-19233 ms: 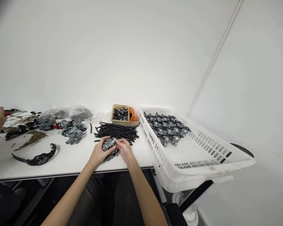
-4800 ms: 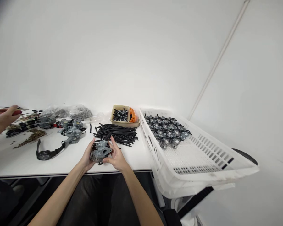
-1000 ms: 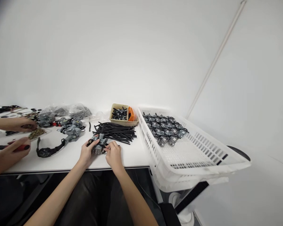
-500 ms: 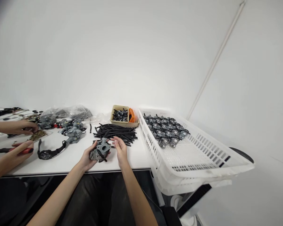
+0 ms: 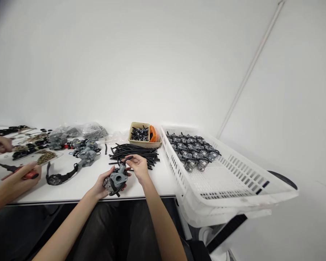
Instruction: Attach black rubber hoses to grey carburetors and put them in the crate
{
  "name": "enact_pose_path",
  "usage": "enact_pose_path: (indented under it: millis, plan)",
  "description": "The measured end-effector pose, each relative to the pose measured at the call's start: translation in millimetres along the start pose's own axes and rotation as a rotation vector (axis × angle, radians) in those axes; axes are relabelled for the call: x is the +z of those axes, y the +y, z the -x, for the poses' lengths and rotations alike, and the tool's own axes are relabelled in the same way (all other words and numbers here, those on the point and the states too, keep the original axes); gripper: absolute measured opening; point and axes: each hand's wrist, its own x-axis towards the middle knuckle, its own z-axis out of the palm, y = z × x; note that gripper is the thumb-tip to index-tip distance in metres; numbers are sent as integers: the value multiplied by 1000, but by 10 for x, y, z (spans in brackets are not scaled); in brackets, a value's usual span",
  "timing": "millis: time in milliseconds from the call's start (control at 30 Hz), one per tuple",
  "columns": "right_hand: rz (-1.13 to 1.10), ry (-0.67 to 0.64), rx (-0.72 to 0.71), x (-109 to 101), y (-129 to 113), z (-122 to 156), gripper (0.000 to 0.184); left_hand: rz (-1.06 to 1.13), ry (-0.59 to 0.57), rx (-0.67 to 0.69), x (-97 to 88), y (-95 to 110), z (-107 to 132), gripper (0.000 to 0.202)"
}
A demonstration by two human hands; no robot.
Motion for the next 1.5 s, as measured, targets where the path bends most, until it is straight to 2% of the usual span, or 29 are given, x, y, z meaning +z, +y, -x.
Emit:
enact_pose_path:
  millis: [167,433,600,767,1000,1067,1267,1367,1500]
  plan:
    - [164,56,-88,54,-142,80,25,49,-19,-3,34,17,22,41]
    - [687,120,-311,103,-312,162,15,11,153,-24,107,43,53,45]
    - [789,136,-355,171,-380,187,12,15,134,-34,79,44,62,42]
    - [704,109,-311,167,-356,187,14,2,128,-29,83,48,70,41]
    - [301,-50,-43,72,-279,146,25,58,16,6,12,5,20,43]
    - [240,-60,-10,59,-227,132,25,71,-9,2,-31,-15,-4,46]
    - [213,-19,-2,33,-109,110,26,88,-17,-5,-89,-42,-22,47]
    - [229,1,-63,-8,-99,147,30,101,-17,27,-70,-39,-15,45]
    - [259,68,-114,-52,-32,325,36,116,93,100,-2,-18,-26,41]
